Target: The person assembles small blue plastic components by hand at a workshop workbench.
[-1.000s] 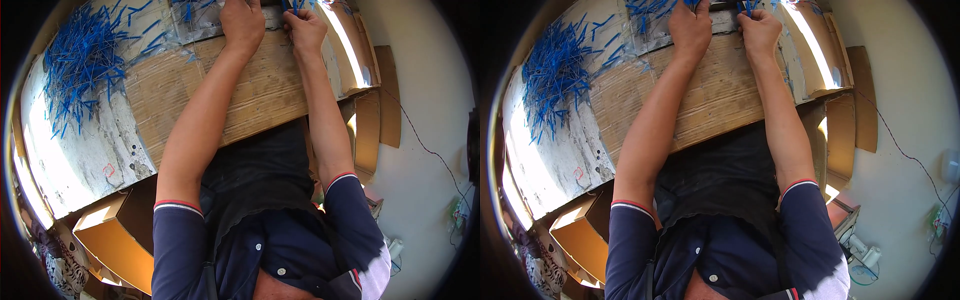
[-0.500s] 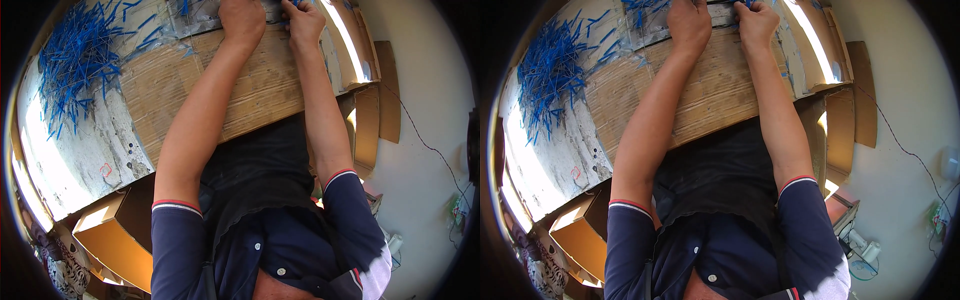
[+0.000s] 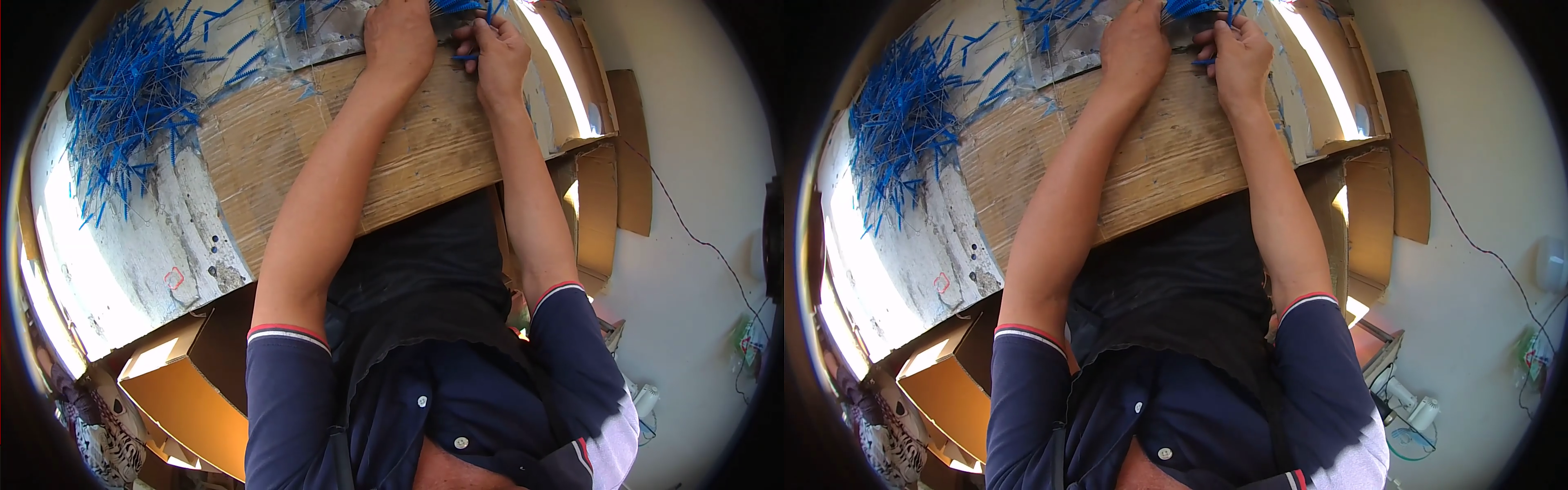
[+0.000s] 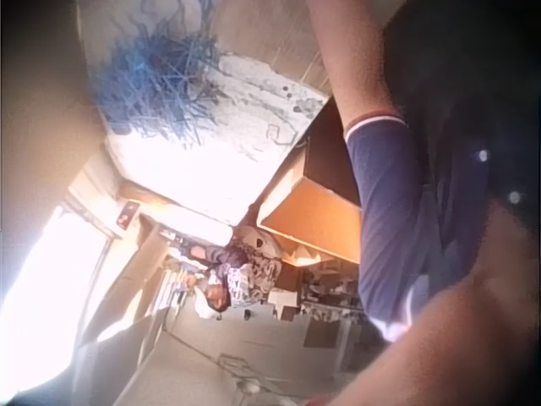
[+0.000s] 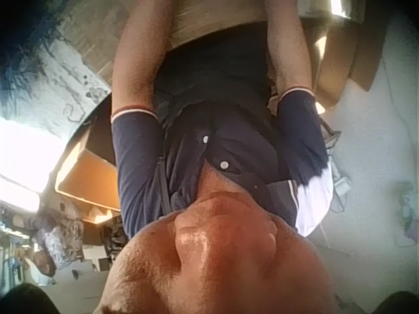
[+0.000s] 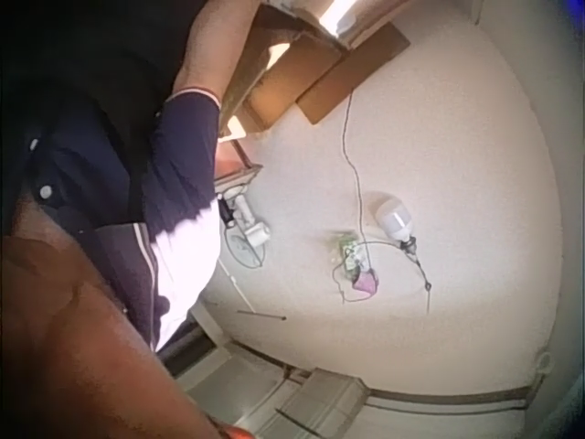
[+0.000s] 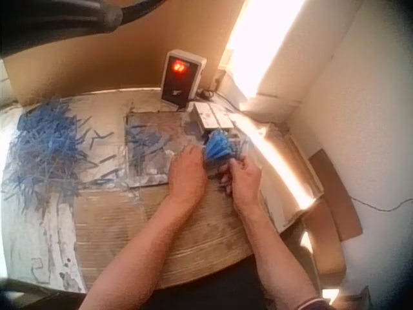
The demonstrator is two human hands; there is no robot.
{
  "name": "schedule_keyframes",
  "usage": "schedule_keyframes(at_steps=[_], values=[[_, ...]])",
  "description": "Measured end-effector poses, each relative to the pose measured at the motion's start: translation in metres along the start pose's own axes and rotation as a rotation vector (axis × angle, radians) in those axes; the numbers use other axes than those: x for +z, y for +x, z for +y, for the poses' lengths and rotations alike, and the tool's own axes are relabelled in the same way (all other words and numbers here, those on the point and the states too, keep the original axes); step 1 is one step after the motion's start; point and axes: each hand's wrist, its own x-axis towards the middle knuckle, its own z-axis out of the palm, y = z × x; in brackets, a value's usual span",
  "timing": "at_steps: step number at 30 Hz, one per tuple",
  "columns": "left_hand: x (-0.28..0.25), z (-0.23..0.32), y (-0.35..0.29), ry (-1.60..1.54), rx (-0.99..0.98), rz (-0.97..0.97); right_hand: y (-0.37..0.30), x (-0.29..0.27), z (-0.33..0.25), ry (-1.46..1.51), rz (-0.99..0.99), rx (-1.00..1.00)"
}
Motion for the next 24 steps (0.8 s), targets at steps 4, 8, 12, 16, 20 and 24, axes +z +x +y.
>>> schedule_keyframes(at_steps=[4, 8, 12, 16, 20, 24], values=[[0.002, 0.000, 0.000, 0.061, -0.079, -0.044, -0.001, -0.001, -0.004, -0.064, 0.047, -0.027], [-0.001, 0.002, 0.000, 0.042, -0.170, 0.009, -0.001, -0.008, -0.003, -0.140, 0.018, -0.027], [-0.015, 0.011, 0.004, -0.091, -0.286, 0.101, 0.000, -0.011, -0.004, -0.279, -0.062, -0.004], [-0.016, 0.012, 0.005, -0.162, -0.265, 0.207, 0.002, -0.004, -0.009, -0.285, -0.028, 0.028], [-0.021, 0.013, 0.008, -0.087, -0.338, 0.051, 0.003, -0.004, -0.011, -0.296, -0.050, 0.081], [-0.016, 0.008, 0.005, -0.073, -0.275, 0.090, 0.000, -0.002, -0.016, -0.270, -0.025, 0.119]])
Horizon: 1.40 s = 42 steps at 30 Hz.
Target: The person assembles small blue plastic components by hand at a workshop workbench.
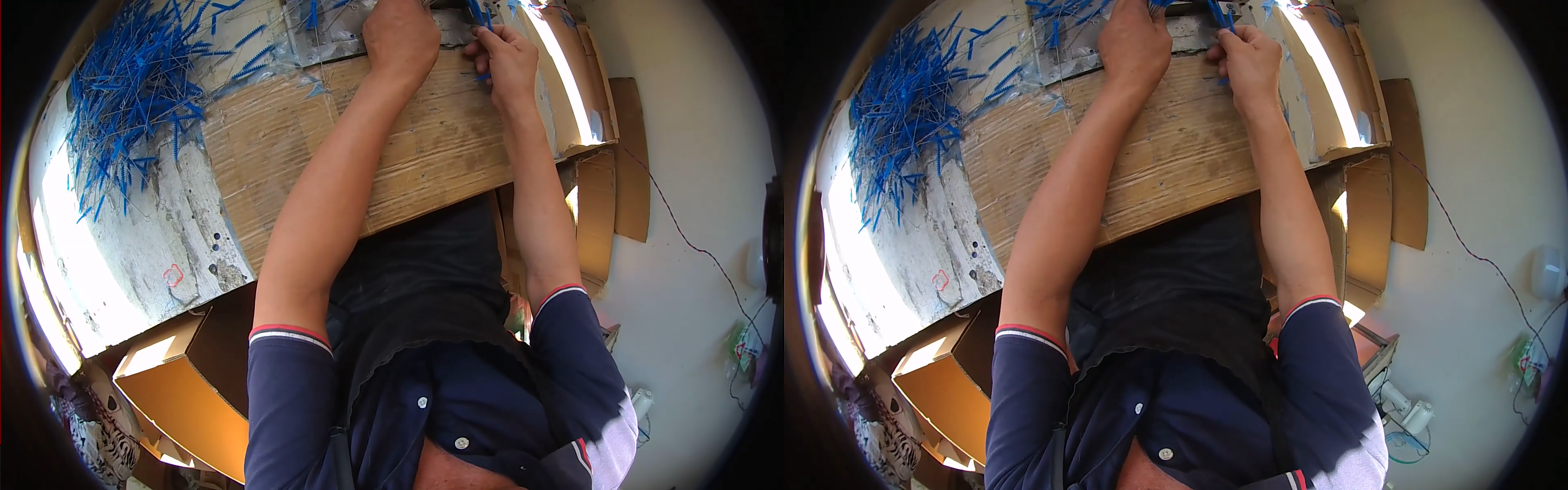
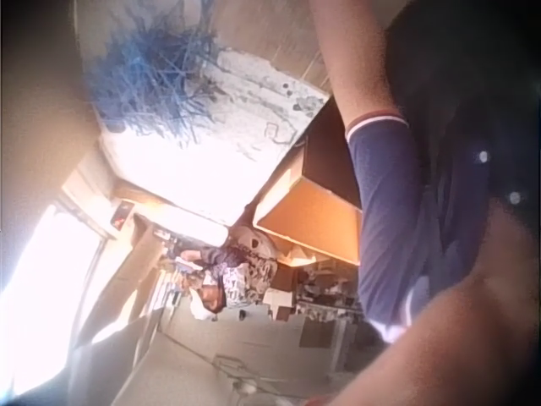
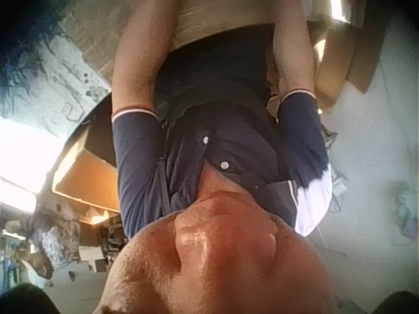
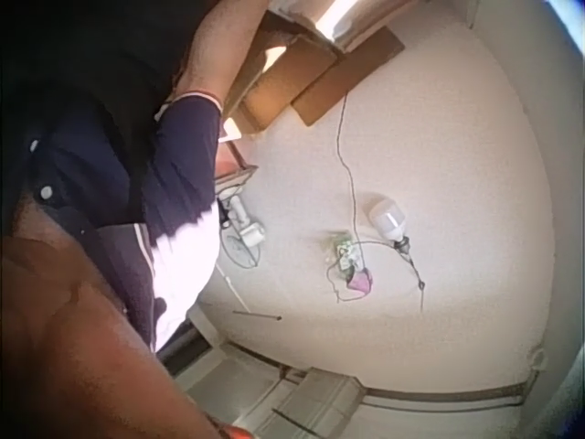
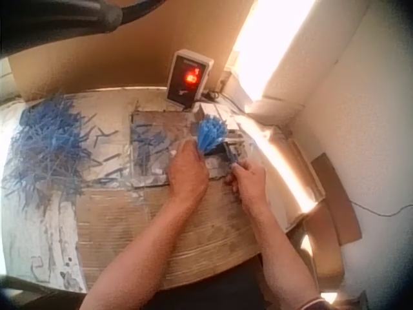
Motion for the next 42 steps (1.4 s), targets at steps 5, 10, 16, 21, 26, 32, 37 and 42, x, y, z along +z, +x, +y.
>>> schedule_keyframes(at_steps=[5, 10, 16, 21, 26, 32, 37, 42], values=[[0.000, 0.000, -0.001, -0.136, 0.012, 0.025, 0.001, -0.002, 0.001, 0.069, 0.033, 0.047], [0.003, -0.002, -0.001, -0.151, 0.027, 0.056, -0.001, 0.007, 0.005, -0.056, 0.107, -0.011], [-0.007, 0.007, -0.001, -0.162, -0.040, -0.029, -0.004, 0.011, 0.003, -0.136, 0.100, -0.058], [-0.006, 0.006, 0.000, -0.161, -0.034, -0.004, -0.007, 0.010, 0.002, 0.003, 0.095, -0.073], [-0.002, -0.003, 0.001, -0.145, -0.016, 0.000, -0.005, 0.016, 0.005, -0.057, 0.118, -0.070], [-0.001, 0.002, 0.000, -0.205, 0.001, 0.038, 0.002, 0.013, 0.027, -0.336, 0.288, -0.246], [-0.005, 0.001, 0.000, -0.192, -0.063, 0.021, -0.015, 0.019, 0.015, -0.142, 0.313, -0.087], [0.002, -0.003, 0.001, -0.198, -0.025, 0.054, -0.005, 0.016, 0.027, -0.223, 0.331, -0.178]])
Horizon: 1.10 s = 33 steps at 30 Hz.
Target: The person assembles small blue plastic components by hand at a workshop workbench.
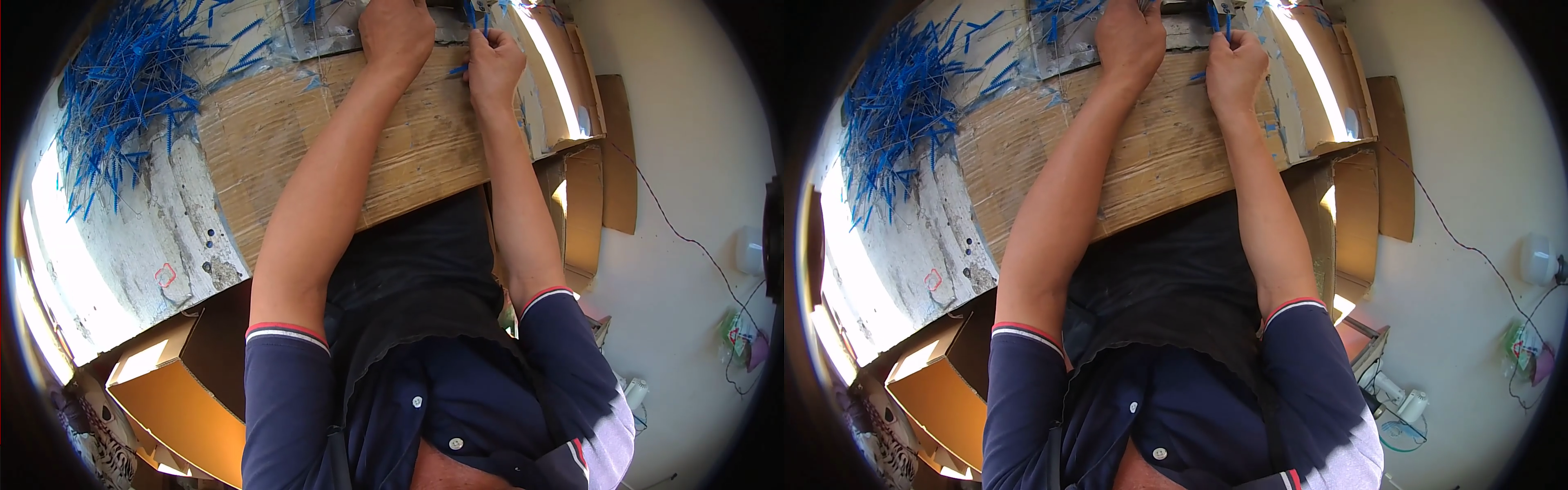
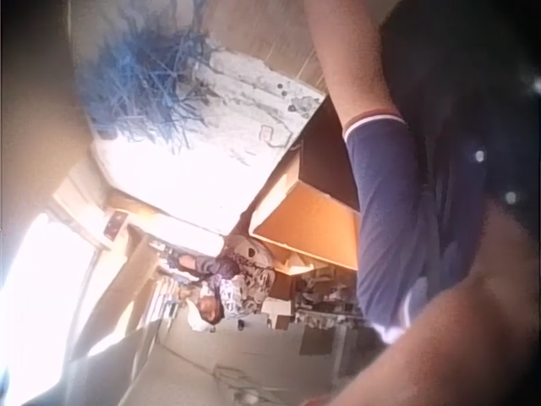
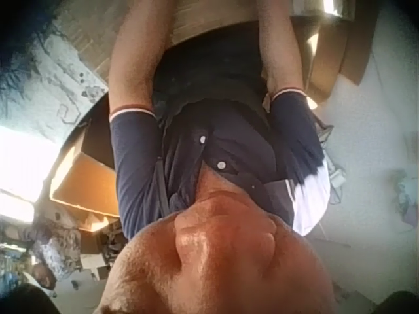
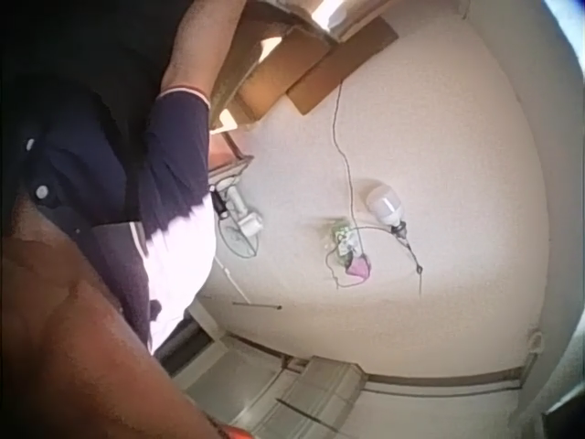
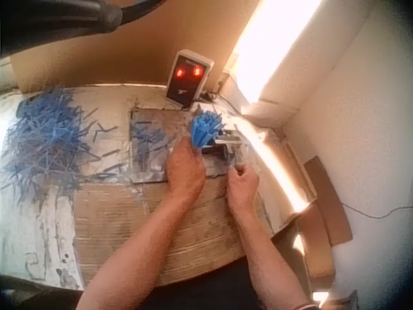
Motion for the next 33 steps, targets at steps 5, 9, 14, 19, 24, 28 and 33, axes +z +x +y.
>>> schedule_keyframes(at_steps=[5, 9, 14, 19, 24, 28, 33], values=[[0.003, -0.002, 0.000, 0.028, -0.025, 0.039, -0.004, 0.001, -0.008, -0.080, -0.003, -0.062], [0.010, -0.015, 0.003, 0.079, -0.002, 0.004, -0.002, 0.000, -0.010, -0.097, -0.050, -0.082], [0.011, -0.011, 0.003, 0.083, -0.037, -0.030, 0.002, -0.001, -0.008, -0.093, -0.015, -0.138], [0.009, -0.014, 0.003, 0.091, -0.023, -0.020, 0.002, 0.002, -0.010, -0.101, 0.007, -0.196], [-0.002, 0.006, 0.000, 0.017, 0.031, 0.009, 0.006, 0.003, -0.005, -0.095, 0.021, -0.193], [-0.003, 0.006, -0.001, 0.057, -0.028, -0.048, 0.006, 0.005, -0.003, -0.103, 0.020, -0.191], [0.005, -0.005, -0.001, 0.071, 0.126, 0.046, 0.009, 0.010, -0.002, 0.018, 0.006, -0.138]])
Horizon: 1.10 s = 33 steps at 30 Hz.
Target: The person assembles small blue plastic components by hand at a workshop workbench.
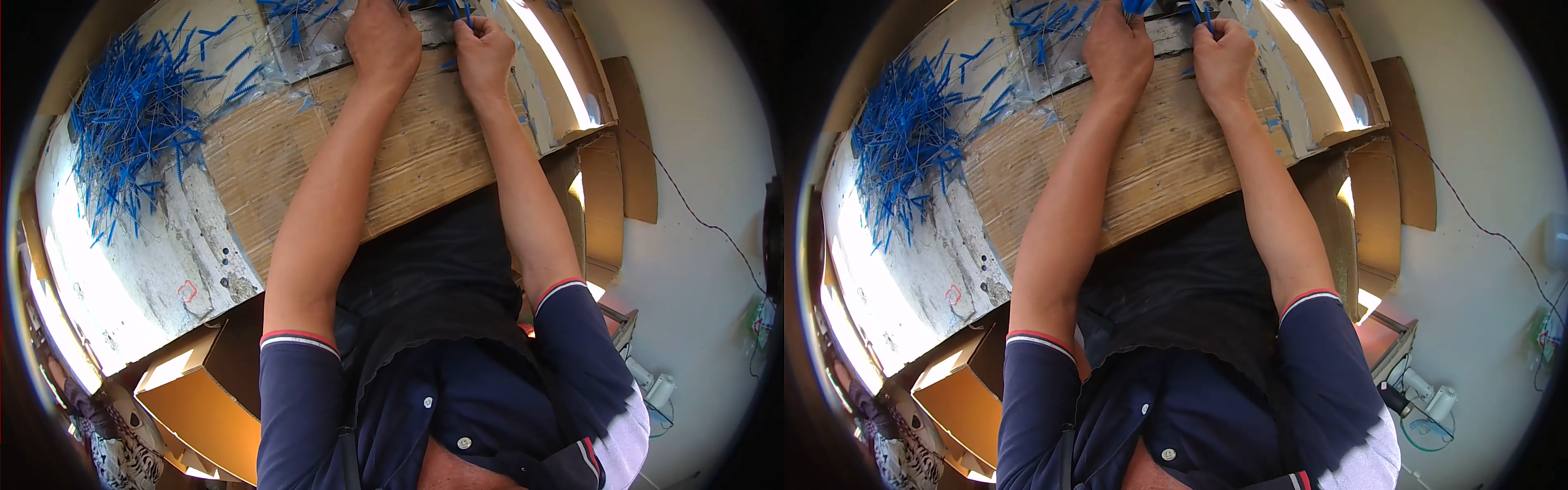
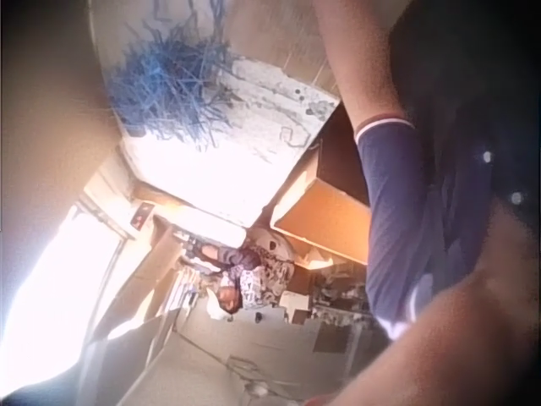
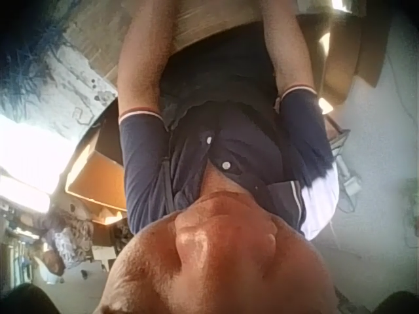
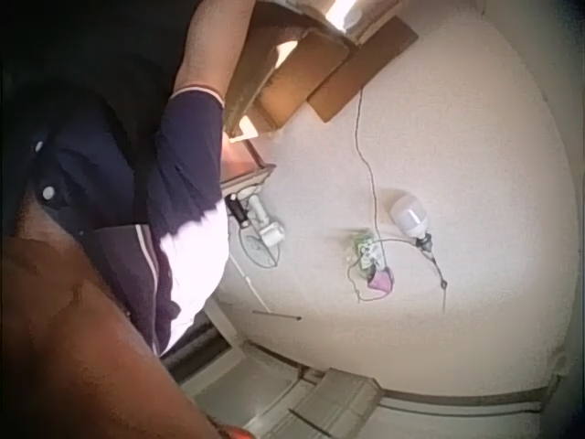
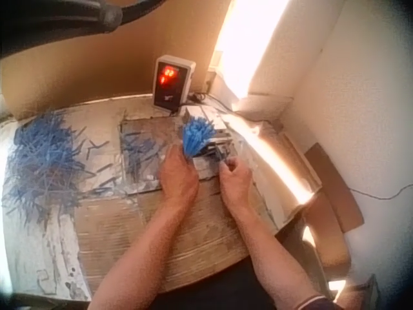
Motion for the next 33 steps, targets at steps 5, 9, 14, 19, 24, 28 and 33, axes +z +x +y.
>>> schedule_keyframes(at_steps=[5, 9, 14, 19, 24, 28, 33], values=[[-0.002, 0.010, 0.000, 0.163, 0.010, -0.253, 0.002, -0.011, 0.012, 0.049, -0.032, 0.090], [0.003, -0.003, -0.003, 0.201, 0.105, -0.227, -0.005, -0.017, -0.004, 0.163, -0.107, 0.161], [0.008, -0.010, -0.004, 0.230, 0.154, -0.274, -0.005, -0.019, -0.009, 0.248, -0.125, 0.209], [-0.001, -0.001, -0.004, 0.139, 0.161, -0.244, -0.005, -0.019, -0.009, 0.224, -0.104, 0.230], [-0.010, 0.006, -0.002, 0.062, 0.144, -0.083, 0.002, -0.012, -0.014, 0.160, -0.095, 0.257], [-0.012, 0.010, 0.002, 0.097, -0.089, -0.102, 0.006, -0.010, -0.016, 0.095, -0.090, 0.255], [-0.014, 0.012, 0.004, 0.118, -0.110, -0.085, 0.010, -0.004, -0.020, 0.083, -0.098, 0.250]])
